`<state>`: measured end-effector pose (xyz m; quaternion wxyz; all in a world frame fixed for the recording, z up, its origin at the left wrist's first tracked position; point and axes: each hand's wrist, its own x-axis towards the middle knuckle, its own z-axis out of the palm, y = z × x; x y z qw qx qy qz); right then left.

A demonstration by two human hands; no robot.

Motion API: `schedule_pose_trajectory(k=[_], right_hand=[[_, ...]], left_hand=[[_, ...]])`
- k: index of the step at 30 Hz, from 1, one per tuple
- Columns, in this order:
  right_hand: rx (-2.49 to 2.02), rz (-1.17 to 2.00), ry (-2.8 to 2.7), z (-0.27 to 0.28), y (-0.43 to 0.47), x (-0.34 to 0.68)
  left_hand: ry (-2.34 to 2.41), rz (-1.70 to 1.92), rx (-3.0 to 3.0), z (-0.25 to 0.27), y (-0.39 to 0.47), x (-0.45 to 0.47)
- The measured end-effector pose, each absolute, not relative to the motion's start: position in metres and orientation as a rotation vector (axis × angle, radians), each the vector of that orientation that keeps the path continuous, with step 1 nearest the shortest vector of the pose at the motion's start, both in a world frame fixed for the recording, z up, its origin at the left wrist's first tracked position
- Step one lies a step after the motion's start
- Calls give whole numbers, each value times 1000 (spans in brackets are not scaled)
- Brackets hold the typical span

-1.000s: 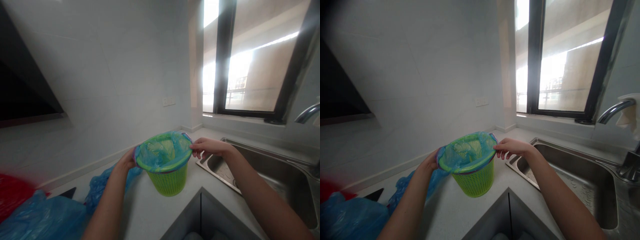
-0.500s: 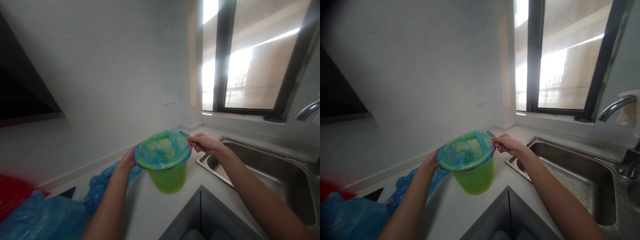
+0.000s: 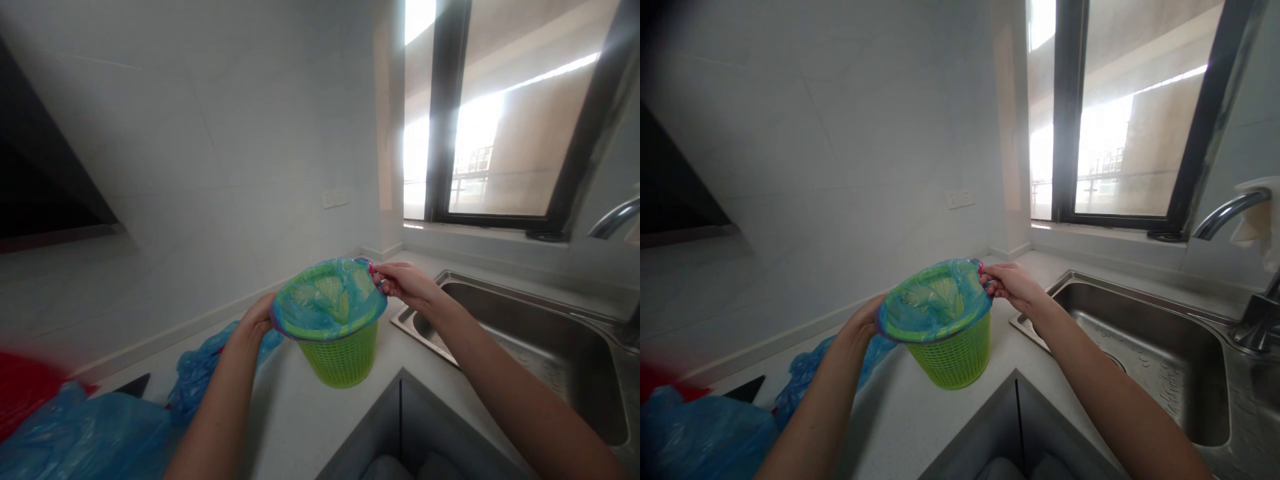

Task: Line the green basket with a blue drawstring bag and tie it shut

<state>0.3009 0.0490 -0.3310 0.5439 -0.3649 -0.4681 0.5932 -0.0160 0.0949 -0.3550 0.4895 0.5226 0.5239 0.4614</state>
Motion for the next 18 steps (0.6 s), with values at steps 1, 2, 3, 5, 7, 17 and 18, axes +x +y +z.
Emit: schedule_pose_trajectory(k=[1,2,3,5,7,17,18], right_hand=[[-851,1385,-1130,-331,49,301],[-854,1340,-1155,-331,50,303],[-890,1268,-1194,-330,50,305],[-1069,1079,-1330,-329,50,312],[-1301,990,-1505,-327,48,321],[-1216,1305,-1740,-324,34,318],[-1246,1290,-1712,-324,35,315]], left_hand=[[1273,1156,1262,-356,96,-17],[1282,1199,1259,-356,97,-19],[1299,1246,1258,-357,98,-20],[1344,1337,1265,-357,100,-23],[1396,1426,1274,-355,103,-26],[1507,1727,1371,-342,100,-25],[1512,1716,1365,-340,99,-26]])
